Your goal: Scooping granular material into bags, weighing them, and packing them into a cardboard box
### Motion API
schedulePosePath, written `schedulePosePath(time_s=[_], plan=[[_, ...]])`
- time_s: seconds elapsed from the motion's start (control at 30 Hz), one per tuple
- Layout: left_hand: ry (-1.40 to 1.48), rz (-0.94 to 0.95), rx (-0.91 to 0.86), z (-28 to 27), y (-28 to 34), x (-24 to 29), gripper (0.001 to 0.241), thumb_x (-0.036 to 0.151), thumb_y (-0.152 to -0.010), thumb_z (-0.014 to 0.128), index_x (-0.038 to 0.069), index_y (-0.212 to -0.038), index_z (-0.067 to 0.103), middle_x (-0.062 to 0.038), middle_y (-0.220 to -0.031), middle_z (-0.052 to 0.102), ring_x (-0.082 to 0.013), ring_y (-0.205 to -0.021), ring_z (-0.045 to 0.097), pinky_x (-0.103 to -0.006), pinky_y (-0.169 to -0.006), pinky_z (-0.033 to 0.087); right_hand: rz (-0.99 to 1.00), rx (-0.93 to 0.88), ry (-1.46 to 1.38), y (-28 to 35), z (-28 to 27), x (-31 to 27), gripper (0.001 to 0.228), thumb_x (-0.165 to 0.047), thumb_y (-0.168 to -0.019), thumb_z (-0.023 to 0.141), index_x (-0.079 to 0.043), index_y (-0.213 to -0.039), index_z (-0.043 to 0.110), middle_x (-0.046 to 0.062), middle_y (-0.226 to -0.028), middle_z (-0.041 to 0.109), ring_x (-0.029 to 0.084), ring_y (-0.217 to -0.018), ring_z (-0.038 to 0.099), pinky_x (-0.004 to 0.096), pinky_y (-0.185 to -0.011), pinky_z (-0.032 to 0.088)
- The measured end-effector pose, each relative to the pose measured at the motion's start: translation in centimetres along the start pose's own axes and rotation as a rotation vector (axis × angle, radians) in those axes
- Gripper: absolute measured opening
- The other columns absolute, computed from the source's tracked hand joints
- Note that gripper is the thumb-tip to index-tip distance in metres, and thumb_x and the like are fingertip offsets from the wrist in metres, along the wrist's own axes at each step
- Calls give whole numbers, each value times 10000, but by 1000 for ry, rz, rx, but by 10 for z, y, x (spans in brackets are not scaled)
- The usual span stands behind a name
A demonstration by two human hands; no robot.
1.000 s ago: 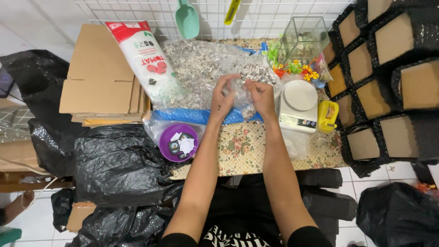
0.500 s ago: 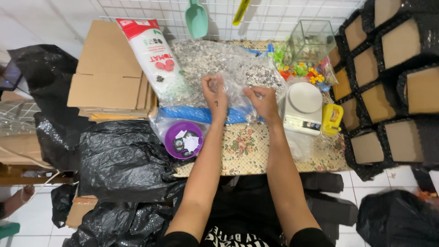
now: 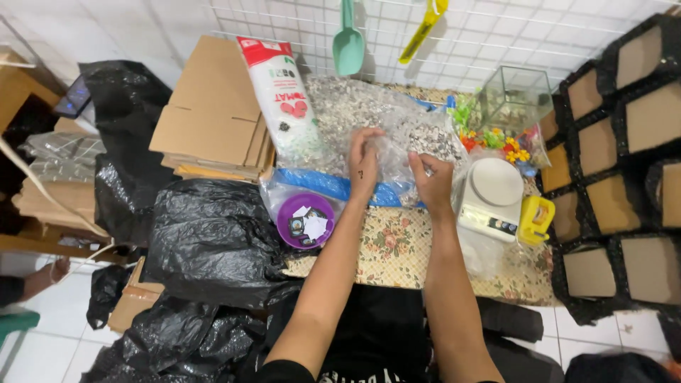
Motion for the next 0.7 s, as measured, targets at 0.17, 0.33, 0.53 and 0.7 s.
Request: schedulePosePath(time_s=[0.17, 0.33, 0.53, 0.7], plan=[[74, -61, -28, 5, -2, -28, 202, 85, -897, 544, 96, -1042, 685, -63, -985, 673, -160, -1029, 595, -354, -961, 472, -7, -42, -28, -3, 6, -7, 321, -182, -1005, 725, -129, -689, 729, 4, -473, 552, 20, -584, 435, 256, -590, 431], [14, -128, 126, -6, -1, -31, 137, 152, -996, 590, 113, -1060, 705, -74, -981, 705, -145, -1013, 619, -352, -951, 488, 28, -103, -74, -2, 10, -26, 303, -180, -956, 761, -137, -661, 713, -24, -472, 564, 14, -578, 453, 240, -596, 438], [113, -154, 164, -9, 3, -9, 393, 386, -1069, 549, 84, -1309, 622, -204, -1332, 637, -295, -1220, 591, -425, -989, 497, -23, 115, 78, -1, -15, 11, 263, -127, -961, 804, -122, -708, 735, 53, -571, 651, 143, -575, 621, 274, -637, 479], [314, -48, -69, 16, 2, -12, 358, 308, -1064, 464, 141, -1381, 450, -85, -1430, 467, -200, -1263, 540, -291, -959, 489, 92, 239, -2, -5, -29, 5, 234, -137, -1012, 695, -73, -791, 740, 45, -645, 674, 90, -731, 563, 309, -738, 507]])
Point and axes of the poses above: each hand's wrist, its own y-axis away from the middle knuckle, its own z-axis out of the palm, x = y × z, the point moved 8 cm from there along -y, towards the middle knuckle
